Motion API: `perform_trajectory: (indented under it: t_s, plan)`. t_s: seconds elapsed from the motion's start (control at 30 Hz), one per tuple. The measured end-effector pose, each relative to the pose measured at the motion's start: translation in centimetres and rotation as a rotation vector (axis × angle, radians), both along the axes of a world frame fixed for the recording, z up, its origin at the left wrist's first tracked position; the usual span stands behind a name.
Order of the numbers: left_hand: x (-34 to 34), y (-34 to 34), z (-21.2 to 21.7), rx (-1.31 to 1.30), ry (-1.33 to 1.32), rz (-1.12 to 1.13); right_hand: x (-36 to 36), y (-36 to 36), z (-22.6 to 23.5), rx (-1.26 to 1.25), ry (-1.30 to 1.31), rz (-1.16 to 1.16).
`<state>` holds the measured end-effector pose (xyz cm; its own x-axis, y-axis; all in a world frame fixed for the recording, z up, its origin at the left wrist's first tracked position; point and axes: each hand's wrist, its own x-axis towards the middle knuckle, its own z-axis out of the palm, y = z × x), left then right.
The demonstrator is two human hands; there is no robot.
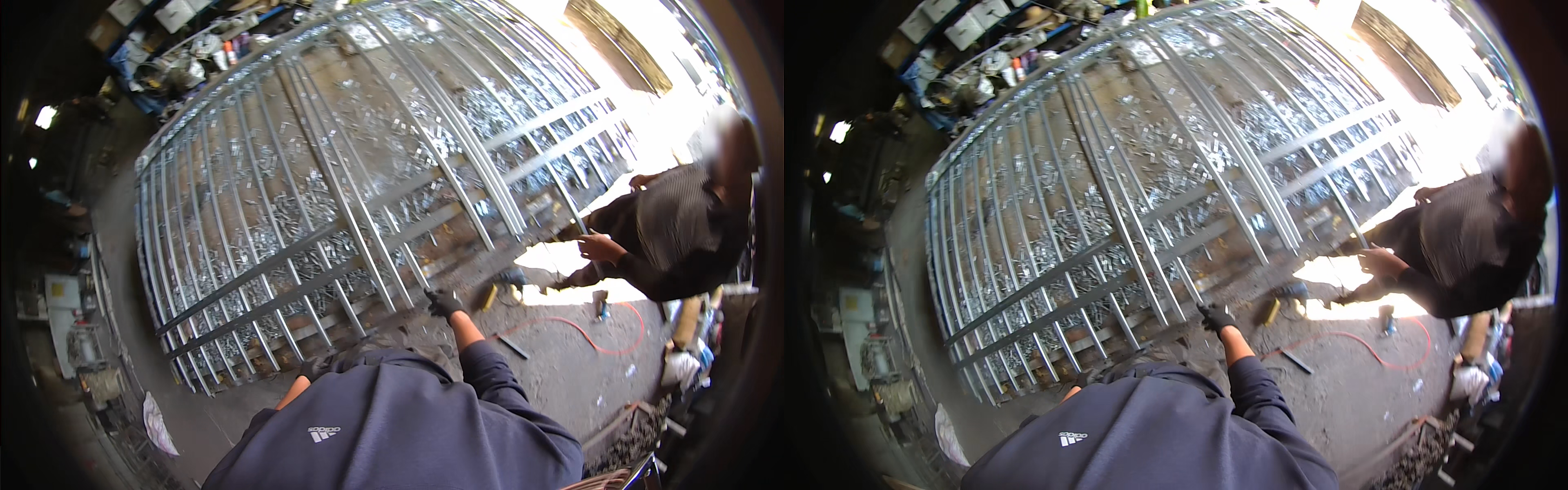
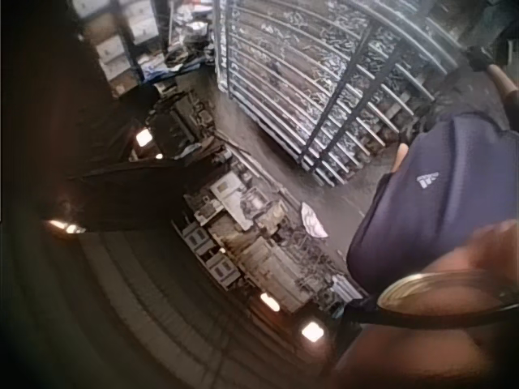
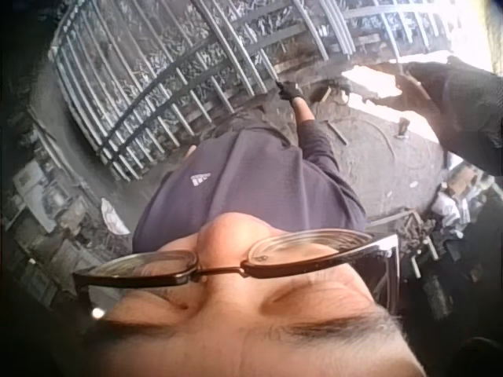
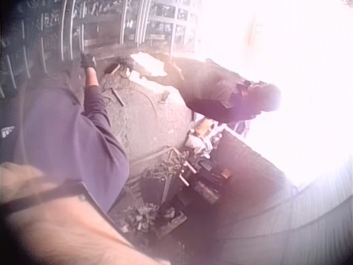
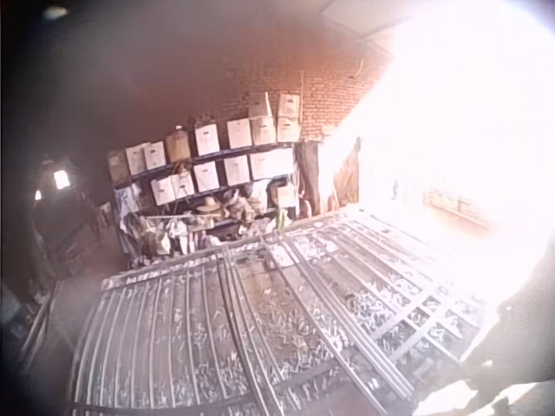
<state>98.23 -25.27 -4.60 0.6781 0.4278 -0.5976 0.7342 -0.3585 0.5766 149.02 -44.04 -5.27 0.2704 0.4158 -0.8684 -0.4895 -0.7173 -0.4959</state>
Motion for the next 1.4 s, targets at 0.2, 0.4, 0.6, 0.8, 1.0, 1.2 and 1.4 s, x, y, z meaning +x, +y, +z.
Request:
perform_trajectory:
  t_s: [0.2, 0.4, 0.6, 0.8, 1.0, 1.2, 1.4]
  plan:
    - [0.4, -1.1, -2.0, -0.147, -0.128, 0.046, 13.1, -1.2, 5.6, 0.088, -1.586, -0.104]
    - [2.2, -2.3, -0.2, -0.786, 0.204, 1.129, 18.9, 2.0, 0.1, 0.091, -0.861, -0.078]
    - [5.2, -7.2, 4.5, -0.527, 0.015, 1.186, 17.3, 0.4, 3.2, 0.372, 0.059, -0.428]
    - [10.7, -9.6, 8.0, -0.652, -0.194, 1.143, 13.8, -4.5, 3.5, 0.216, -0.614, -0.115]
    - [21.9, -12.2, 8.0, -0.598, -0.164, 0.845, 4.9, -24.2, -1.6, 0.160, -0.713, 0.178]
    - [35.5, -17.4, 7.9, -0.920, -0.194, 0.692, -6.7, -54.1, 2.1, -0.276, -0.058, 0.261]
    - [44.1, -23.4, 4.1, -0.945, -0.216, 0.764, -12.4, -57.0, 8.6, -0.096, -0.066, -0.241]
